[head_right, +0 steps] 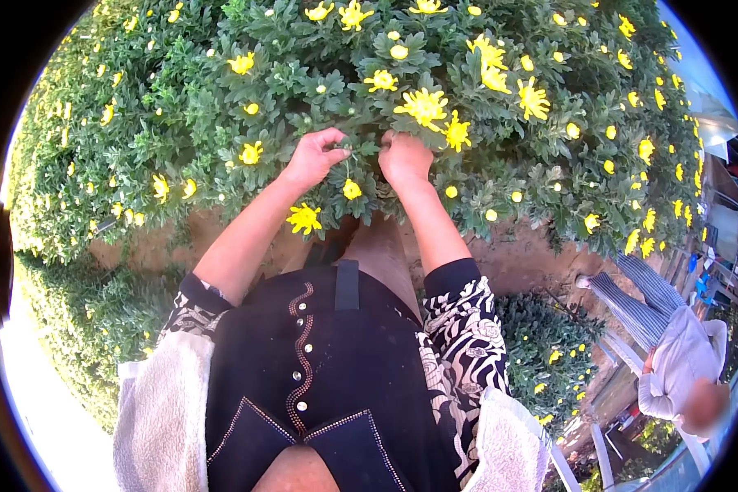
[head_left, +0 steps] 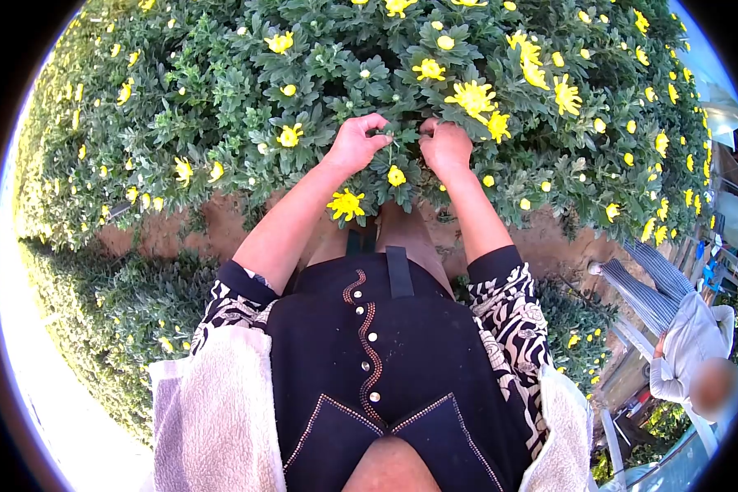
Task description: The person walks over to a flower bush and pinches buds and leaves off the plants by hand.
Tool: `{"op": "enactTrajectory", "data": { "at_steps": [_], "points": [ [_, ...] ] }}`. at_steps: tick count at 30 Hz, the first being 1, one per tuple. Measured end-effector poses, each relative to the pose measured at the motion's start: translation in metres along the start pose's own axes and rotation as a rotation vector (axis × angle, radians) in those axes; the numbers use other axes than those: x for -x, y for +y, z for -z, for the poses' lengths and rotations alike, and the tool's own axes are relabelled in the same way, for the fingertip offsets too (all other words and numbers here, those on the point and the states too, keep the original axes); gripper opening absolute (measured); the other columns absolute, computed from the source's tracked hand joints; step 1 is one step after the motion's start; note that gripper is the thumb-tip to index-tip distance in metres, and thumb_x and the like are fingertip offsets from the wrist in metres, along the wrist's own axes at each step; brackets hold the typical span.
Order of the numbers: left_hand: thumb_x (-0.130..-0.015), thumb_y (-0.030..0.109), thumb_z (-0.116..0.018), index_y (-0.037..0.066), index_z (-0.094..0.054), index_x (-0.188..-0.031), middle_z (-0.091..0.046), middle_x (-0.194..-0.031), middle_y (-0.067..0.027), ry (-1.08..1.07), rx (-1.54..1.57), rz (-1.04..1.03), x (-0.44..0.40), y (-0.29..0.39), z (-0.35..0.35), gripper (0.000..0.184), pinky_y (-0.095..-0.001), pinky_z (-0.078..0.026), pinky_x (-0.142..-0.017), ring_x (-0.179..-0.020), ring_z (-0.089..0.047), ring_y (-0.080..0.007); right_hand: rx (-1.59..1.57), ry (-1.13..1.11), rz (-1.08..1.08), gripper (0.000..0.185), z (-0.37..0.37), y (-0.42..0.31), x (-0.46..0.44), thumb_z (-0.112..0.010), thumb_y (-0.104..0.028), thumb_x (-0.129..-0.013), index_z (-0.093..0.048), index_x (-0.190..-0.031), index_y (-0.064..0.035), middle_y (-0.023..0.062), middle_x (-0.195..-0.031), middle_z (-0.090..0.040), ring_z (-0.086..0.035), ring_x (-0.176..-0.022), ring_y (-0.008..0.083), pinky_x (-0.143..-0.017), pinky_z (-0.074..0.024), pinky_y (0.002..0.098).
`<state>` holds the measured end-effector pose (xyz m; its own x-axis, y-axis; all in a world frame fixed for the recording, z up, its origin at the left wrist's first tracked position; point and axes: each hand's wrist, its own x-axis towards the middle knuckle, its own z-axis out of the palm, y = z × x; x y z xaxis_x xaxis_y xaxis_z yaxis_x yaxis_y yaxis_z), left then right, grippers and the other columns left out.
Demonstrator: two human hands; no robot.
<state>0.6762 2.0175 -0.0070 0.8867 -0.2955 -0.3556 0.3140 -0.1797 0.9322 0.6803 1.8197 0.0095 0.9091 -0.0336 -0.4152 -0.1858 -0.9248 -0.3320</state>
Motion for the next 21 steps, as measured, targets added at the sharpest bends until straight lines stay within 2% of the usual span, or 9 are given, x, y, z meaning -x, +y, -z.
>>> {"op": "enactTrajectory", "data": {
  "at_steps": [1,2,4,5,8,13,17,19,21],
  "points": [
    [-0.084,0.001,-0.069,0.004,-0.066,-0.093,-0.062,-0.082,0.0061,0.005,0.0,-0.002,-0.001,0.002,0.002,0.01,-0.0222,-0.046,-0.07,-0.076,-0.053,-0.0029,-0.281,0.09,0.095,0.03,0.004,-0.001,0.006,-0.068,-0.012,-0.073,-0.071,-0.102,-0.0158,0.009,-0.099,-0.071,-0.067,-0.094,0.0279,-0.084,-0.0513,0.0362],
    [-0.084,0.001,-0.069,0.003,-0.066,-0.093,-0.062,-0.082,0.006,0.014,-0.03,-0.006,0.0,0.004,0.004,0.01,-0.0221,-0.046,-0.07,-0.075,-0.053,-0.0029,-0.282,0.087,0.098,0.03,0.005,-0.002,0.007,-0.068,-0.012,-0.073,-0.071,-0.102,-0.0158,0.009,-0.099,-0.071,-0.067,-0.094,0.0279,-0.084,-0.0513,0.0362],
    [-0.083,0.001,-0.069,0.003,-0.066,-0.093,-0.062,-0.082,0.006,0.02,-0.057,-0.01,0.001,0.002,0.003,0.011,-0.022,-0.046,-0.07,-0.075,-0.053,-0.003,-0.552,0.166,0.513,0.036,0.006,-0.001,0.01,-0.065,-0.001,-0.069,-0.068,-0.103,-0.0128,0.008,-0.104,-0.067,-0.064,-0.1,0.0273,-0.087,-0.05,0.0358],
    [-0.083,0.001,-0.069,0.003,-0.066,-0.093,-0.062,-0.083,0.0057,0.008,-0.045,-0.006,0.001,0.001,0.003,0.011,-0.022,-0.046,-0.069,-0.075,-0.053,-0.0031,-0.581,0.139,0.527,0.038,0.004,-0.003,0.01,-0.063,0.004,-0.067,-0.067,-0.102,-0.0111,0.0063,-0.105,-0.065,-0.062,-0.1,0.0271,-0.089,-0.0492,0.0357],
    [-0.083,0.0,-0.069,0.003,-0.065,-0.093,-0.063,-0.083,0.0051,-0.013,-0.025,-0.012,0.001,0.004,0.002,0.012,-0.022,-0.046,-0.069,-0.076,-0.053,-0.0032,-0.447,0.041,0.504,0.038,0.007,-0.007,0.01,-0.064,0.003,-0.067,-0.067,-0.102,-0.0118,0.0061,-0.102,-0.065,-0.062,-0.098,0.0281,-0.086,-0.0496,0.036],
    [-0.082,-0.001,-0.068,0.003,-0.066,-0.094,-0.064,-0.084,0.0043,0.012,-0.023,0.009,-0.002,-0.003,0.003,0.013,-0.0222,-0.047,-0.07,-0.077,-0.055,-0.0036,-0.353,0.021,0.486,0.026,0.005,0.0,0.004,-0.068,-0.009,-0.073,-0.069,-0.098,-0.0132,0.0059,-0.094,-0.065,-0.064,-0.09,0.0277,-0.078,-0.0505,0.0368],
    [-0.083,-0.002,-0.067,0.004,-0.065,-0.093,-0.065,-0.085,0.0044,0.007,0.084,0.035,-0.005,-0.007,0.005,0.012,-0.0222,-0.048,-0.071,-0.078,-0.057,-0.004,-0.454,0.029,0.38,0.019,0.0,0.0,0.008,-0.067,-0.018,-0.079,-0.069,-0.098,-0.0158,0.01,-0.093,-0.069,-0.066,-0.088,0.0306,-0.078,-0.051,0.0395],
    [-0.084,-0.003,-0.066,0.004,-0.065,-0.092,-0.065,-0.085,0.0045,0.007,0.121,0.06,-0.004,-0.004,0.004,0.011,-0.0221,-0.048,-0.07,-0.077,-0.057,-0.004,-0.448,-0.083,0.149,0.021,-0.001,0.0,0.007,-0.066,-0.021,-0.08,-0.07,-0.101,-0.0177,0.0109,-0.091,-0.07,-0.067,-0.085,0.0318,-0.076,-0.0519,0.0409],
    [-0.085,-0.003,-0.065,0.006,-0.065,-0.091,-0.066,-0.085,0.0041,0.045,0.206,0.085,-0.004,-0.004,0.004,0.011,-0.022,-0.048,-0.069,-0.075,-0.058,-0.0044,-0.416,-0.04,0.17,0.021,-0.003,0.0,0.004,-0.065,-0.021,-0.08,-0.069,-0.101,-0.0176,0.0115,-0.09,-0.07,-0.067,-0.085,0.0326,-0.077,-0.0523,0.0416]
  ]
}}
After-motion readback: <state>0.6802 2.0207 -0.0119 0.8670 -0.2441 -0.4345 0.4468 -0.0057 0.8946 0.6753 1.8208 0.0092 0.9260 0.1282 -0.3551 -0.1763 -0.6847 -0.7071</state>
